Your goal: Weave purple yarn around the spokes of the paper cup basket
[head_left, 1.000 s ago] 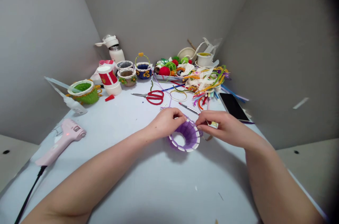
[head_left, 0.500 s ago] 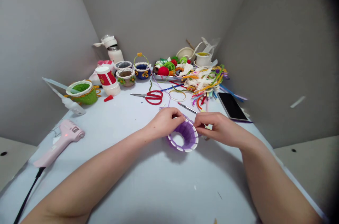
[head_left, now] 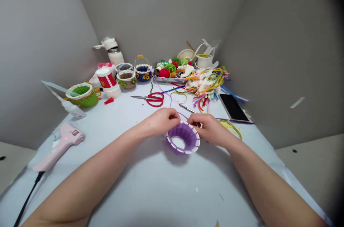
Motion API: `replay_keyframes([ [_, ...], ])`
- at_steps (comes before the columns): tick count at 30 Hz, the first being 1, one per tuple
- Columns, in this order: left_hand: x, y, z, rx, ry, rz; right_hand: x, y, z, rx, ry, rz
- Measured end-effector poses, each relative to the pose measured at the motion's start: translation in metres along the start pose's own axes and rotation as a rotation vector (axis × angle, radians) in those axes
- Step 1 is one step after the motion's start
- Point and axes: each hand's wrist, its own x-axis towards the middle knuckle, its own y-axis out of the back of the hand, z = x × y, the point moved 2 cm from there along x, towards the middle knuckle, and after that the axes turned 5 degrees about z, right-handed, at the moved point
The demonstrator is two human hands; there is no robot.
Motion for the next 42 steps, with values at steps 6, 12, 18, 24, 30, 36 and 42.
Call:
replay_keyframes([
  [6, 0.001, -0.004, 0.001, -0.059, -0.071, 0.007, 0.0, -0.006, -0.001, 0.052, -0.01, 0.013],
  [12, 0.007, -0.003, -0.007, -0.094, -0.019, 0.193, 0.001, 0.002, 0.001, 0.037, 0.038, 0.096],
  [18, 0.003, -0.003, -0.002, -0.096, 0.012, 0.063, 0.003, 0.0, 0.005, -0.084, 0.169, 0.026],
  [24, 0.006, -0.009, -0.001, -0.212, 0.022, 0.047, 0.003, -0.002, 0.004, -0.08, 0.164, 0.013],
  [30, 0.011, -0.014, -0.014, -0.16, 0.025, 0.102, 0.001, 0.011, 0.002, -0.038, 0.072, 0.017],
  [36, 0.01, -0.014, -0.013, -0.144, 0.016, 0.119, -0.002, 0.02, 0.001, -0.05, 0.017, 0.101],
  [42, 0.008, -0.015, -0.011, -0.131, 0.014, 0.14, -0.005, 0.017, -0.014, -0.147, 0.174, 0.135],
])
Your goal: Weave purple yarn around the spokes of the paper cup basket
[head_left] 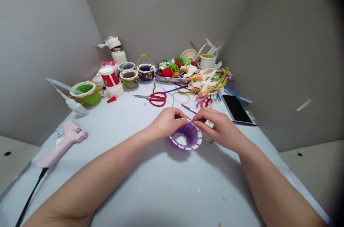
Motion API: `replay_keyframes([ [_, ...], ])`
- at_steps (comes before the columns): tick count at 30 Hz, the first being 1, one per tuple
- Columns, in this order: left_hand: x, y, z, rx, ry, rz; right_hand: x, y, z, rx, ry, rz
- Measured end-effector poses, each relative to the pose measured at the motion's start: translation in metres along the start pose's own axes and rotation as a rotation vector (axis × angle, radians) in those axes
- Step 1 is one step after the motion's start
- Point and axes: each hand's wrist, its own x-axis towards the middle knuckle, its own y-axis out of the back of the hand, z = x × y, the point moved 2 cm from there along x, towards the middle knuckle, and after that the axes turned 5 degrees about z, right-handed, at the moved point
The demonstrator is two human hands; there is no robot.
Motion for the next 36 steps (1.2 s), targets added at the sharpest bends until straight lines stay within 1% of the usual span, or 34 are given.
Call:
replay_keyframes([
  [5, 0.001, -0.002, -0.001, -0.012, -0.002, -0.004, -0.004, 0.004, -0.005, -0.202, 0.179, -0.013],
  [8, 0.0, -0.002, 0.0, -0.008, -0.001, -0.014, -0.005, 0.002, -0.01, -0.298, 0.22, -0.027],
  [10, 0.0, -0.002, 0.001, 0.008, -0.006, -0.008, -0.005, 0.0, -0.012, -0.323, 0.228, -0.036],
  [13, 0.0, -0.002, 0.002, 0.014, -0.009, -0.002, -0.005, 0.001, -0.011, -0.251, 0.23, -0.055],
  [17, 0.001, -0.002, 0.0, -0.013, 0.008, -0.018, -0.006, 0.007, -0.001, -0.12, 0.202, -0.072],
  [28, 0.002, -0.003, -0.004, -0.027, -0.001, -0.025, -0.004, 0.01, 0.013, 0.028, 0.078, -0.156],
  [36, 0.002, -0.002, -0.003, -0.015, -0.005, -0.01, -0.002, 0.008, 0.021, 0.104, 0.016, -0.162],
])
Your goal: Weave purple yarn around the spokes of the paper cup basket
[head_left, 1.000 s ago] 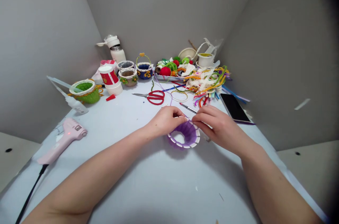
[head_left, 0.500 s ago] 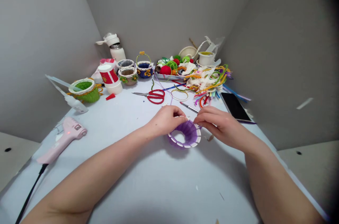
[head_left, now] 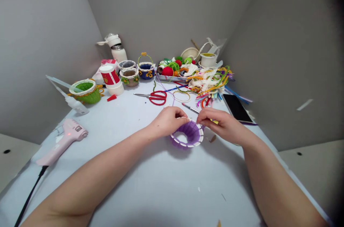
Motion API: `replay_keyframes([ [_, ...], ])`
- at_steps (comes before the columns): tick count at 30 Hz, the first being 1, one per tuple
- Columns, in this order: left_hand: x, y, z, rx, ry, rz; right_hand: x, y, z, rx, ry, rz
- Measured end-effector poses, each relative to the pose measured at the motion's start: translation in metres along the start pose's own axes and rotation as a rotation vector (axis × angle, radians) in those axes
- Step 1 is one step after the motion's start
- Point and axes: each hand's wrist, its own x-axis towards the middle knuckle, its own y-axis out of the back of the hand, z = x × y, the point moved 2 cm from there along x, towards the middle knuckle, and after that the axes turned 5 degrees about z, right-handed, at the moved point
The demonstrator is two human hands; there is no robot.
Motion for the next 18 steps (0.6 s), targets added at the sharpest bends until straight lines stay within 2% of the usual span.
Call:
replay_keyframes([
  [11, 0.001, 0.0, -0.002, -0.004, 0.003, 0.022, 0.002, -0.006, 0.003, 0.066, -0.057, -0.008],
  [15, 0.0, 0.0, -0.001, 0.007, 0.017, 0.021, 0.004, -0.011, 0.004, 0.148, -0.177, -0.055],
  [18, -0.002, 0.005, 0.004, 0.029, 0.04, -0.023, 0.006, -0.019, 0.005, 0.212, -0.3, -0.064],
])
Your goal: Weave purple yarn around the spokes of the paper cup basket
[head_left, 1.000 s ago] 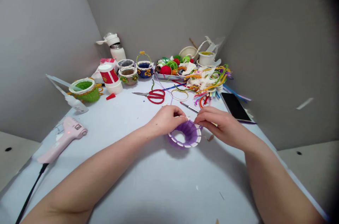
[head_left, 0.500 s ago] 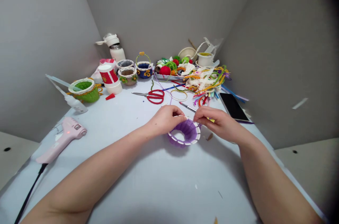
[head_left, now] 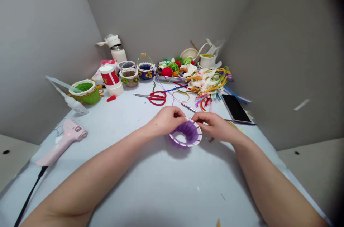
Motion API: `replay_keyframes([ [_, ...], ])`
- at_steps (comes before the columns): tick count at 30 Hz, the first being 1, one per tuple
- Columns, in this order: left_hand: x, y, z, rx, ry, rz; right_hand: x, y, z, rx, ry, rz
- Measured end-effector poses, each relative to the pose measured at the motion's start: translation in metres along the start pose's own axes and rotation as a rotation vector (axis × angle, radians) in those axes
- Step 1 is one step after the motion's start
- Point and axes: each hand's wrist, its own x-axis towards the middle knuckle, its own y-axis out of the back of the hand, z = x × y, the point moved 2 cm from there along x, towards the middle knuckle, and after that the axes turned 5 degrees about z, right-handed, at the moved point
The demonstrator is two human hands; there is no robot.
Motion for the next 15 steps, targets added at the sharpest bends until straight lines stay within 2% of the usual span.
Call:
replay_keyframes([
  [2, -0.003, 0.005, 0.005, 0.04, 0.0, -0.06, 0.003, -0.006, 0.003, 0.056, -0.055, 0.019],
  [5, -0.006, 0.011, 0.011, 0.072, -0.024, -0.112, 0.006, -0.016, 0.008, 0.159, -0.035, 0.036],
  [9, -0.007, 0.007, 0.01, 0.017, -0.076, -0.084, 0.006, -0.021, 0.01, 0.225, -0.007, 0.028],
  [15, -0.004, 0.005, 0.004, 0.081, -0.055, -0.029, 0.002, -0.008, -0.003, 0.112, -0.07, 0.021],
])
